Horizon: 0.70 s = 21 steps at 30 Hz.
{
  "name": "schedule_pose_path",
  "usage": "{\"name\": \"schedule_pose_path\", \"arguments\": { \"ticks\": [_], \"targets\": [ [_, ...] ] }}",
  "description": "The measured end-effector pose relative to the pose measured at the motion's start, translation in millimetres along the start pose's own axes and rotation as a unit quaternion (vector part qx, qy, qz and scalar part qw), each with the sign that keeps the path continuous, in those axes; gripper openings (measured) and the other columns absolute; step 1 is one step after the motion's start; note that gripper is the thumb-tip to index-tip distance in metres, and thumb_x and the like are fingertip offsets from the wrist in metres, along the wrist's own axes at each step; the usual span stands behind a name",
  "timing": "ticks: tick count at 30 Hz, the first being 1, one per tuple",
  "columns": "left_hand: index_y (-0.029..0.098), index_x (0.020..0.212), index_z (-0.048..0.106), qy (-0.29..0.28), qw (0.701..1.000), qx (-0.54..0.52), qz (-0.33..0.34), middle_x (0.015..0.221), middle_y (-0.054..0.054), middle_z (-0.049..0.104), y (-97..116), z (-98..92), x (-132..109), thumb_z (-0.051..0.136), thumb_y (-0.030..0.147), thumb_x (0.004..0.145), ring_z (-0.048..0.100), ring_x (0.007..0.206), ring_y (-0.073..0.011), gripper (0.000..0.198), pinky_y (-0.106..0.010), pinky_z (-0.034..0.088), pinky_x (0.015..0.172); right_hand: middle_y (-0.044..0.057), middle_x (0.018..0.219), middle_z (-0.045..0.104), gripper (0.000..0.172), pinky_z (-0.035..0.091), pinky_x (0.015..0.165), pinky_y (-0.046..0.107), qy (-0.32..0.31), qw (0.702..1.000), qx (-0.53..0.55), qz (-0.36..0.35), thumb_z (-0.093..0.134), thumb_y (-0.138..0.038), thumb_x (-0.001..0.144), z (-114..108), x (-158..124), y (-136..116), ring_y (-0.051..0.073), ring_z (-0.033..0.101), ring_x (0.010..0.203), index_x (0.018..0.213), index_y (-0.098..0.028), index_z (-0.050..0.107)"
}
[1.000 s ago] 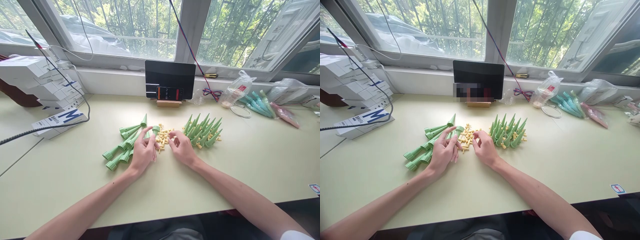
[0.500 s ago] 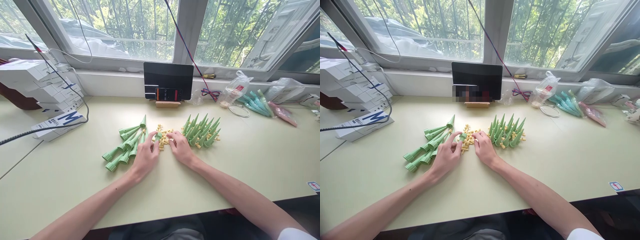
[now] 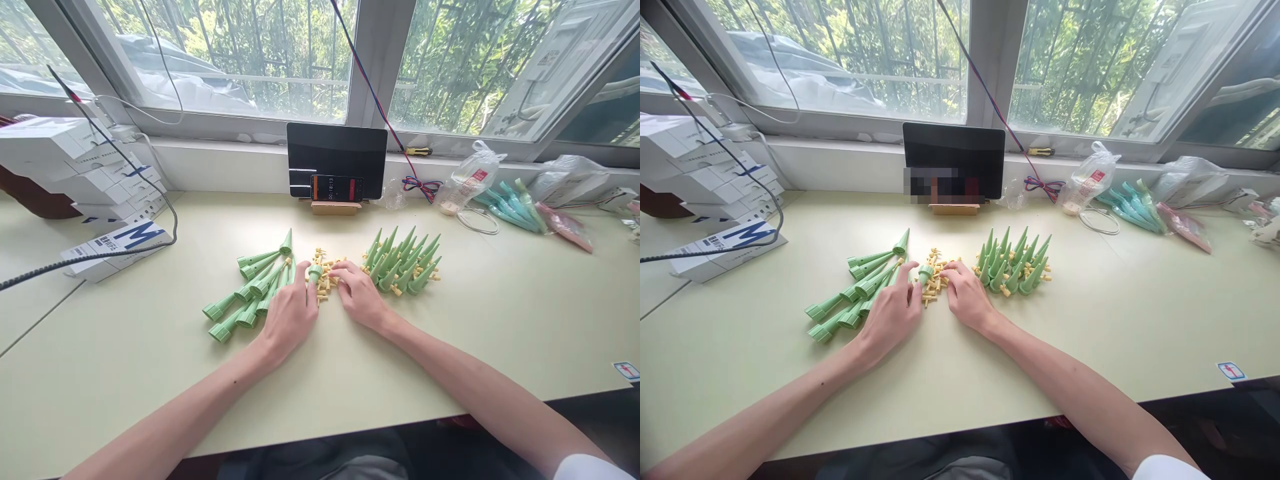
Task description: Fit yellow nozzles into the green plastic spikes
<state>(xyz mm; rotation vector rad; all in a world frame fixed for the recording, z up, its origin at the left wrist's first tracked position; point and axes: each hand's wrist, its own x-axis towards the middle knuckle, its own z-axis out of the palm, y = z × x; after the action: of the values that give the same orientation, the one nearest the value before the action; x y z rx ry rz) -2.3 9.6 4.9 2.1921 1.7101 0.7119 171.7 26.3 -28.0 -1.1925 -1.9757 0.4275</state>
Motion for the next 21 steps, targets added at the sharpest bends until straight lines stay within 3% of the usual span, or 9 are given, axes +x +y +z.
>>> {"name": "schedule_pose_path", "arguments": {
  "ticks": [8, 13, 17, 21],
  "targets": [
    [0.02, 0.133, 0.045, -0.018, 0.989, 0.143, 0.036, 0.063, -0.001, 0.064, 2.6, -1.2, -1.2, 0.03, 0.034, 0.102, 0.062, 0.055, -0.0228, 0.037, -0.029, 0.024, 0.05, 0.012, 0.124, 0.063, 0.031, 0.051, 0.099, 0.036, -0.023, 0.999, -0.038, 0.013, 0.041, -0.007, 0.093, -2.4, 0.5, -8.5, 0.022, 0.062, 0.113, 0.11, -0.016, 0.066],
    [0.02, 0.126, 0.052, -0.028, 0.985, 0.165, 0.038, 0.061, -0.002, 0.064, 5.3, -4.2, -2.1, 0.027, 0.037, 0.103, 0.062, 0.055, -0.0211, 0.038, -0.028, 0.023, 0.05, 0.011, 0.124, 0.062, 0.029, 0.051, 0.095, 0.034, -0.025, 0.998, -0.059, 0.026, 0.042, -0.007, 0.093, -3.0, -0.3, -9.7, 0.021, 0.063, 0.111, 0.108, -0.017, 0.064],
    [0.019, 0.121, 0.056, 0.014, 0.991, 0.116, 0.061, 0.053, 0.002, 0.057, 2.0, -1.8, -2.3, 0.032, 0.035, 0.102, 0.054, 0.046, -0.0163, 0.035, -0.026, 0.026, 0.05, 0.011, 0.118, 0.064, 0.029, 0.052, 0.092, 0.034, -0.002, 0.998, -0.058, 0.031, 0.042, -0.007, 0.093, -2.4, -0.8, -6.2, 0.022, 0.063, 0.106, 0.113, -0.017, 0.06],
    [0.02, 0.108, 0.062, 0.048, 0.983, -0.016, 0.174, 0.051, 0.006, 0.051, -4.2, 4.5, -5.0, 0.042, 0.031, 0.099, 0.045, 0.042, -0.0102, 0.025, -0.022, 0.033, 0.051, 0.011, 0.119, 0.064, 0.032, 0.052, 0.089, 0.034, -0.006, 0.998, -0.053, 0.022, 0.042, -0.005, 0.091, -3.3, 0.0, -4.4, 0.022, 0.063, 0.105, 0.115, -0.018, 0.058]
  ]
}}
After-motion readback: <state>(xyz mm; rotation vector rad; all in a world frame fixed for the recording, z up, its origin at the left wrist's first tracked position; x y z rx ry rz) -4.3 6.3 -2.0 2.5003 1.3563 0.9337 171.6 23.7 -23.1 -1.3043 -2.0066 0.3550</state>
